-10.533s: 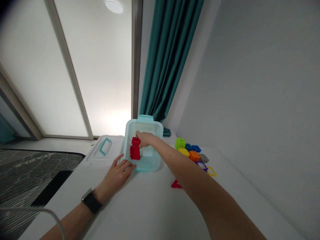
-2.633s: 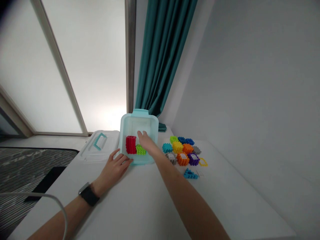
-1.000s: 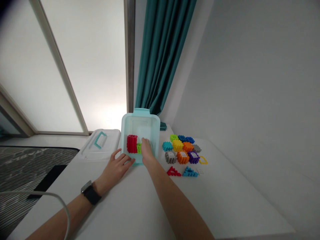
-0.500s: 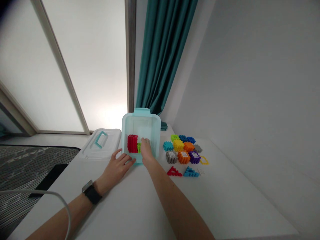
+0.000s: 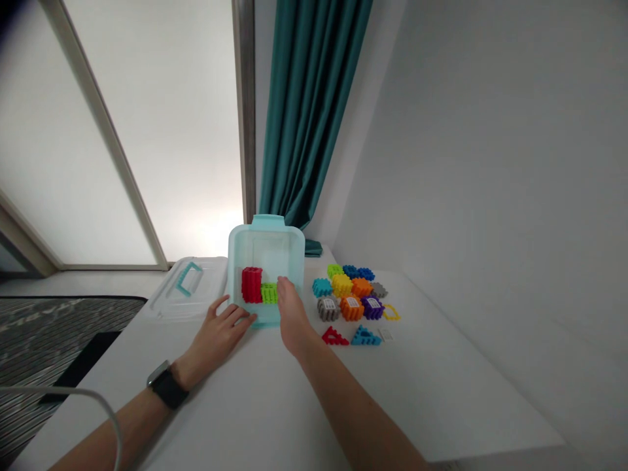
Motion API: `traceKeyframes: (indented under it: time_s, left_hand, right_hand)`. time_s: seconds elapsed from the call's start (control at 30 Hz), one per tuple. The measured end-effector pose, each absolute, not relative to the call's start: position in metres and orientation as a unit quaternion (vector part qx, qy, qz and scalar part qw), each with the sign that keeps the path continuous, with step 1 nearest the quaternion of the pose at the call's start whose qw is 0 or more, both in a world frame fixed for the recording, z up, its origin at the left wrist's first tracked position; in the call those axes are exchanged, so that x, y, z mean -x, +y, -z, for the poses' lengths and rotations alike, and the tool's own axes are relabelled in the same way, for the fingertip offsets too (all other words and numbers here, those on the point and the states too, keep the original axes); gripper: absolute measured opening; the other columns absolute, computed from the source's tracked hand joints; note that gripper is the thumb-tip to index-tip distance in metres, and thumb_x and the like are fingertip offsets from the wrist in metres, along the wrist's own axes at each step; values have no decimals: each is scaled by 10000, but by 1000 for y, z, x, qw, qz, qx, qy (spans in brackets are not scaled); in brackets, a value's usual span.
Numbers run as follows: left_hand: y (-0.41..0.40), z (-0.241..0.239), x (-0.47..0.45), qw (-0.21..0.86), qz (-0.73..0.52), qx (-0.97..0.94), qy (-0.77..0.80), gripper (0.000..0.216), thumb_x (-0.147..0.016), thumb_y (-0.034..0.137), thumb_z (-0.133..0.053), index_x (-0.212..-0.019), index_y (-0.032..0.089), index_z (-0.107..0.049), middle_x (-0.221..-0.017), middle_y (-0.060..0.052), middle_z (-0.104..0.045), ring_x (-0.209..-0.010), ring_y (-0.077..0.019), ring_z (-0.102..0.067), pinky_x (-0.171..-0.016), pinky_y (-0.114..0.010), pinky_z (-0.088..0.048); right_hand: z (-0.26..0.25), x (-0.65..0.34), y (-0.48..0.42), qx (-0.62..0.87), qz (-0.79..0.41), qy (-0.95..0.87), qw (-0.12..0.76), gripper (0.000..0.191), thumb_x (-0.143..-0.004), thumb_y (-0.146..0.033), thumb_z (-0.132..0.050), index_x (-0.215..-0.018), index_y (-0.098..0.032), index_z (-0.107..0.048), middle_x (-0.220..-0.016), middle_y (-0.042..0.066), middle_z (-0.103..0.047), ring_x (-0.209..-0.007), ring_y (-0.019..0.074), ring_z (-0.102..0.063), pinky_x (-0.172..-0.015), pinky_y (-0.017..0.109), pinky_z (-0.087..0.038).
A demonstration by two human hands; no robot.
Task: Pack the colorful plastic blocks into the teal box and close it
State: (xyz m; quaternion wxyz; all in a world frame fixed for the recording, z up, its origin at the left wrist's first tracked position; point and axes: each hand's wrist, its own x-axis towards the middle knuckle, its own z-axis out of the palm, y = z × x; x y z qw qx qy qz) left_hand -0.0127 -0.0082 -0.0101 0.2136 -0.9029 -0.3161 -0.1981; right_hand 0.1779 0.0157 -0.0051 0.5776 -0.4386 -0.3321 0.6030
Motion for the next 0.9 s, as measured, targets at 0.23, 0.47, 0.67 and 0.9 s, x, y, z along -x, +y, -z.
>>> traceKeyframes:
  time_s: [0.23,0.47,0.67,0.9]
  left_hand:
    - [-8,10,14,210,208,901,-316,270,-951,83,-500,-1102,232,-668,-934,-23,-701,-875,-185,-628,-1119,-515,-298]
    - [-7,14,13,205,235,899,-308,264,-972,100,-472,-1084,231,-672,-918,-18,-717,-859,-187,-636,-1115,-506,-291]
    - [-6,14,11,194,254,894,-314,282,-998,133,-432,-1103,245,-668,-904,-12,-726,-860,-183,-656,-1125,-498,-282]
    - [-6,16,8,177,286,883,-327,276,-1012,182,-423,-1084,272,-673,-867,11,-732,-847,-173,-674,-1146,-468,-266]
  right_hand:
    - [-10,-238,-25,331,-635,-432,548,469,-909,-601,-493,-1236,-289,-617,-1429,95,-577,-1338,265,-528,-1102,474,-426]
    - [-19,-309,-24,413,-571,-539,461,255,-881,-443,-612,-964,-215,-690,-983,69,-738,-894,211,-692,-907,406,-517]
    - [-18,-378,39,562,-339,-655,375,231,-872,-277,-492,-932,-207,-704,-952,43,-736,-893,211,-672,-861,359,-516]
    - [3,-442,123,560,-143,-800,161,369,-786,-133,-604,-1130,-206,-718,-1206,101,-707,-1188,289,-583,-1065,410,-412]
